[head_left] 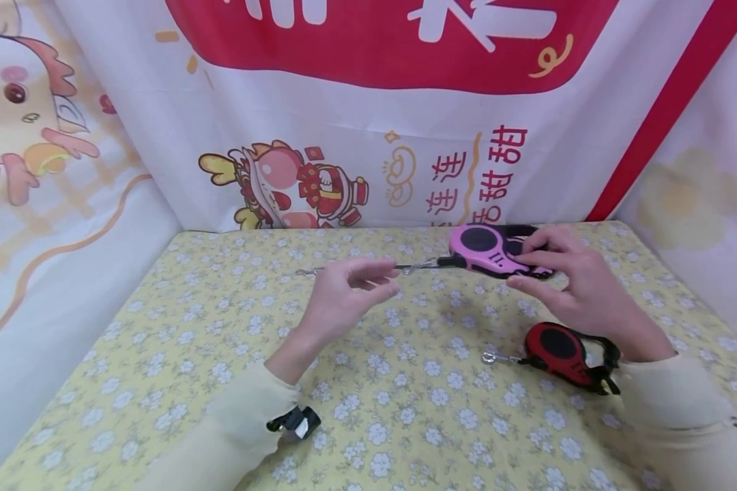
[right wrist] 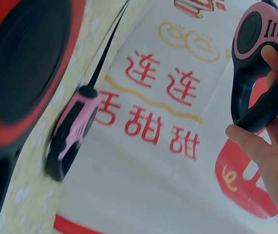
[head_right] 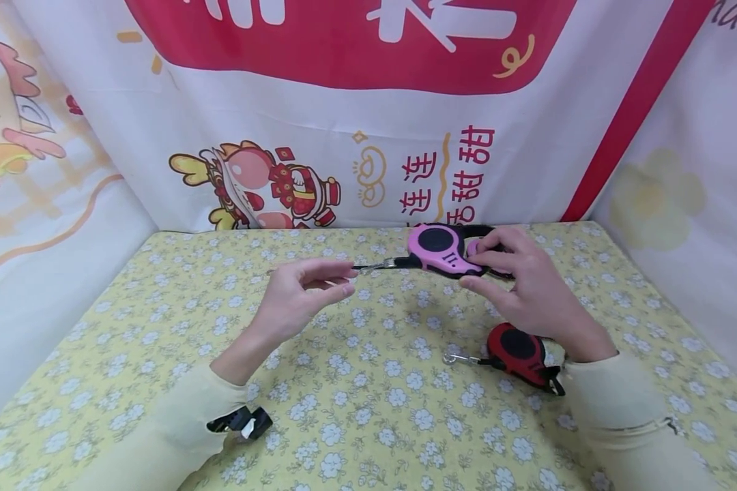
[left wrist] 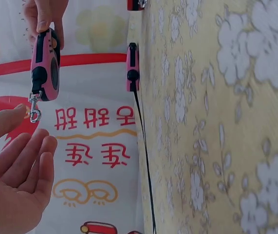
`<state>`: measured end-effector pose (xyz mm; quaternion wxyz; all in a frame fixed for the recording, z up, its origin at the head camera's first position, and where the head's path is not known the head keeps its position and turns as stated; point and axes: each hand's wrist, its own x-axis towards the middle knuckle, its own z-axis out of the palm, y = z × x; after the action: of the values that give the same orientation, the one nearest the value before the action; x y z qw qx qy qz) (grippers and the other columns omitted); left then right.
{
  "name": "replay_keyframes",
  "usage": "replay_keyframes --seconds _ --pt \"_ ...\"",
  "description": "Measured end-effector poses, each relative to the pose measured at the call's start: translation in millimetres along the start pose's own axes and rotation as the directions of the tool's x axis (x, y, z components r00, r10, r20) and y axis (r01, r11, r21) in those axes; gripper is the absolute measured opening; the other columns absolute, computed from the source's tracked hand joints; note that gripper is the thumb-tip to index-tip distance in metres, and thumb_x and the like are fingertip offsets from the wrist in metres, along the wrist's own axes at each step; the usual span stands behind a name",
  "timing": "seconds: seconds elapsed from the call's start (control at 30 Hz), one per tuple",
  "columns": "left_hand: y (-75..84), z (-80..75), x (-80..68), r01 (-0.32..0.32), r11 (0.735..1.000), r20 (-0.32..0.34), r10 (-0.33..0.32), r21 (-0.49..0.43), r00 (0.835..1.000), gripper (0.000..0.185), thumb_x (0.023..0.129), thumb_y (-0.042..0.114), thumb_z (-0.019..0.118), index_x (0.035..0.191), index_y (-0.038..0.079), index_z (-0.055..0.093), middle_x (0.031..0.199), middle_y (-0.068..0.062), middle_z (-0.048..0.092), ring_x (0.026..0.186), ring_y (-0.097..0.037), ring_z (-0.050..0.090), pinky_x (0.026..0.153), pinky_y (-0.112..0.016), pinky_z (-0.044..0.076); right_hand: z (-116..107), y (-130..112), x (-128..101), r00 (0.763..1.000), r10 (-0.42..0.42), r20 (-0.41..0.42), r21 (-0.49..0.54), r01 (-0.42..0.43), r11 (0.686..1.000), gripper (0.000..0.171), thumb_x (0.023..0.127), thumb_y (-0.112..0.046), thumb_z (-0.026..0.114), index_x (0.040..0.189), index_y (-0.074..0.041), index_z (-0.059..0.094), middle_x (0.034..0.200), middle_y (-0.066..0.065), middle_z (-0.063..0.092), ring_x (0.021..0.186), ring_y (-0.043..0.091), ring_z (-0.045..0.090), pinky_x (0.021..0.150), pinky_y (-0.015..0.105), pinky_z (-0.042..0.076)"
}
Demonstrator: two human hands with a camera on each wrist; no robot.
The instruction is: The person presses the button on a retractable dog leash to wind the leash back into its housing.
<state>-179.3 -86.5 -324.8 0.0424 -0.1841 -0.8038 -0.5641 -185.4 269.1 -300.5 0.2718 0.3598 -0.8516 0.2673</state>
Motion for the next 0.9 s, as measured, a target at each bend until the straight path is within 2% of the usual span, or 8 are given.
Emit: replay_keyframes --seconds 0.23,0.4,0.5,0.7,0.9 --pt "1.3 22.7 10.0 0.028 0.999 0.055 -0.026 -0.025 0.998 0.044 0.096 0.028 0.080 0.138 0.021 0.070 0.133 0.003 0.075 0.124 -0.017 0.069 0.104 -0.037 0.057 -17.8 25.5 -22.0 0.998 0.055 0.020 -0.067 -0.054 0.996 0.033 0.073 -0.007 0.094 0.103 0.000 0.082 0.108 0.005 0.066 0.109 -0.003 0.046 0.087 0.021 0.040" --pt "0.8 41.3 15.5 0.095 0.995 0.131 -0.089 -0.033 0.987 0.053 0.094 0.034 0.081 0.144 0.025 0.064 0.142 0.007 0.069 0.132 -0.013 0.063 0.109 -0.037 0.053 -26.2 44.6 -43.5 0.990 0.119 0.074 -0.127 -0.109 0.986 0.033 0.072 -0.003 0.094 0.102 0.000 0.082 0.108 0.003 0.065 0.108 -0.010 0.042 0.087 0.022 0.039" --pt "-0.6 53.8 18.6 0.163 0.985 0.190 -0.151 -0.049 0.970 0.057 0.093 0.037 0.083 0.145 0.028 0.062 0.144 0.009 0.067 0.135 -0.015 0.061 0.112 -0.039 0.052 -30.2 56.6 -56.8 0.980 0.165 0.111 -0.163 -0.145 0.976 0.031 0.072 -0.003 0.094 0.101 -0.001 0.082 0.108 0.002 0.066 0.107 -0.012 0.041 0.085 0.023 0.039" --pt "-2.3 74.8 24.4 0.276 0.959 0.271 -0.249 -0.069 0.930 0.062 0.090 0.038 0.085 0.146 0.029 0.061 0.146 0.011 0.065 0.139 -0.019 0.060 0.116 -0.044 0.049 -34.1 77.5 -79.2 0.949 0.243 0.200 -0.245 -0.192 0.950 0.027 0.079 -0.014 0.093 0.102 -0.006 0.084 0.114 0.007 0.068 0.112 -0.006 0.041 0.085 0.028 0.038" --pt "-2.3 89.9 30.5 0.303 0.951 0.311 -0.268 -0.068 0.912 0.062 0.090 0.036 0.085 0.147 0.027 0.061 0.147 0.009 0.065 0.138 -0.020 0.060 0.115 -0.043 0.049 -32.8 96.2 -88.6 0.930 0.254 0.267 -0.284 -0.176 0.942 0.021 0.079 -0.012 0.092 0.098 -0.013 0.084 0.111 0.001 0.069 0.109 -0.003 0.045 0.085 0.027 0.040"
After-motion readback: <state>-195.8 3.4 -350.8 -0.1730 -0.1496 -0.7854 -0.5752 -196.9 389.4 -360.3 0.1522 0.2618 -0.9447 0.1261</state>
